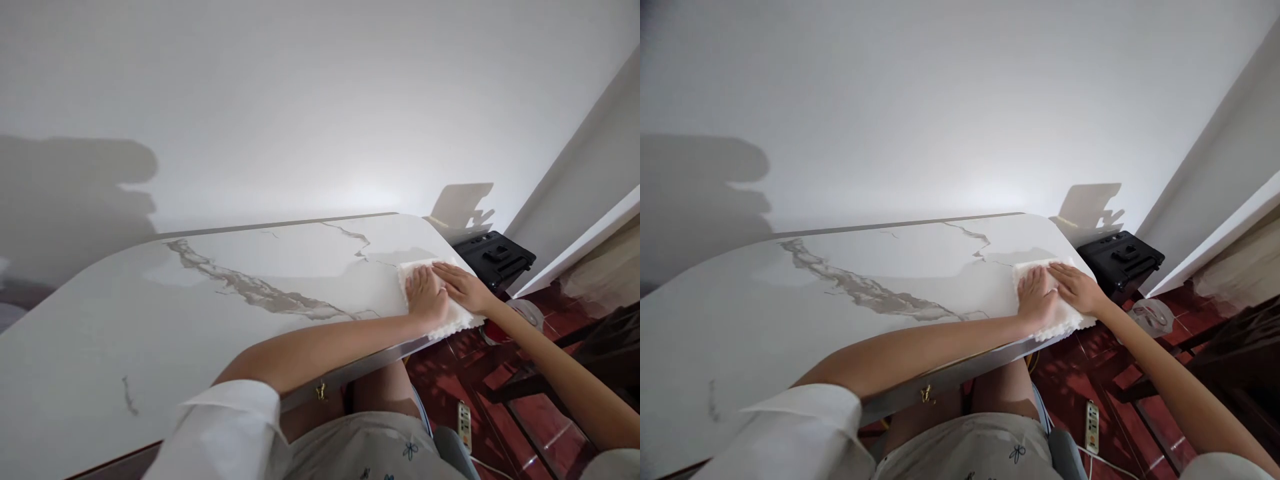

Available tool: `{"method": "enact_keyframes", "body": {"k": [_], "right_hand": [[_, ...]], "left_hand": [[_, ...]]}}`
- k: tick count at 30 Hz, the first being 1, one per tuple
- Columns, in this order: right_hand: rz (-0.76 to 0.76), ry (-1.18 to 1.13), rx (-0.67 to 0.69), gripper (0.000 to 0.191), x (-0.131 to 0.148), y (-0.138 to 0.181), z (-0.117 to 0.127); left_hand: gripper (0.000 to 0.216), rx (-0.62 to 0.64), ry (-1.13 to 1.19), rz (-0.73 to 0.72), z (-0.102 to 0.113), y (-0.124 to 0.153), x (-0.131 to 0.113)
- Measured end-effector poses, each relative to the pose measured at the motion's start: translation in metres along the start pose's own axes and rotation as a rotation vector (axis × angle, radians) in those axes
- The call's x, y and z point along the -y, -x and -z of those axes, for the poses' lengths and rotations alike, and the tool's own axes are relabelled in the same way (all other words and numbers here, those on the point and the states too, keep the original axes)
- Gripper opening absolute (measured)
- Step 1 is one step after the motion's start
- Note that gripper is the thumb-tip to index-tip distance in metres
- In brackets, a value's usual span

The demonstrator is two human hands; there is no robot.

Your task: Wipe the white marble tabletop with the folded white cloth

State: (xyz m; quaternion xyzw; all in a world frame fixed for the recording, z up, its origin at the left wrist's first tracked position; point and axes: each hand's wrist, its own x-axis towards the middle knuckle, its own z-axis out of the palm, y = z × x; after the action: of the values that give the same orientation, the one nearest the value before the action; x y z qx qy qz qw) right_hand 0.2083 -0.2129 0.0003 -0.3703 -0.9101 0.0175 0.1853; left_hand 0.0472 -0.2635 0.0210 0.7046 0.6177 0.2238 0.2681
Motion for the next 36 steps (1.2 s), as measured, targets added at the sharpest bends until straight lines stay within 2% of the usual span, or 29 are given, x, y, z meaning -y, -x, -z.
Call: {"method": "enact_keyframes", "body": {"k": [5,11,15,19,23,26,31,36], "right_hand": [[-0.107,0.069,-0.012,0.047,-0.061,-0.025,-0.003],[-0.183,0.092,-0.007,0.048,-0.117,-0.102,-0.021],[-0.243,0.081,0.002,0.049,-0.138,-0.158,-0.033],[-0.297,0.096,-0.008,0.049,-0.142,-0.196,-0.044],[-0.295,0.123,-0.041,0.048,-0.130,-0.216,-0.054],[-0.285,0.161,-0.034,0.048,-0.107,-0.232,-0.061],[-0.268,0.222,-0.031,0.046,-0.040,-0.270,-0.082],[-0.182,0.214,-0.029,0.043,0.039,-0.313,-0.116]], "left_hand": [[0.059,-0.026,0.007,-0.040,-0.011,-0.065,-0.012],[0.054,-0.164,-0.110,-0.111,0.000,-0.152,0.010],[0.051,-0.228,-0.206,-0.164,0.015,-0.201,0.032],[0.049,-0.231,-0.236,-0.183,0.032,-0.232,0.053],[0.047,-0.246,-0.250,-0.225,0.047,-0.242,0.074],[0.043,-0.240,-0.257,-0.256,0.064,-0.240,0.095],[0.040,-0.192,-0.282,-0.284,0.112,-0.226,0.152],[0.040,-0.228,-0.325,-0.271,0.165,-0.191,0.225]]}}
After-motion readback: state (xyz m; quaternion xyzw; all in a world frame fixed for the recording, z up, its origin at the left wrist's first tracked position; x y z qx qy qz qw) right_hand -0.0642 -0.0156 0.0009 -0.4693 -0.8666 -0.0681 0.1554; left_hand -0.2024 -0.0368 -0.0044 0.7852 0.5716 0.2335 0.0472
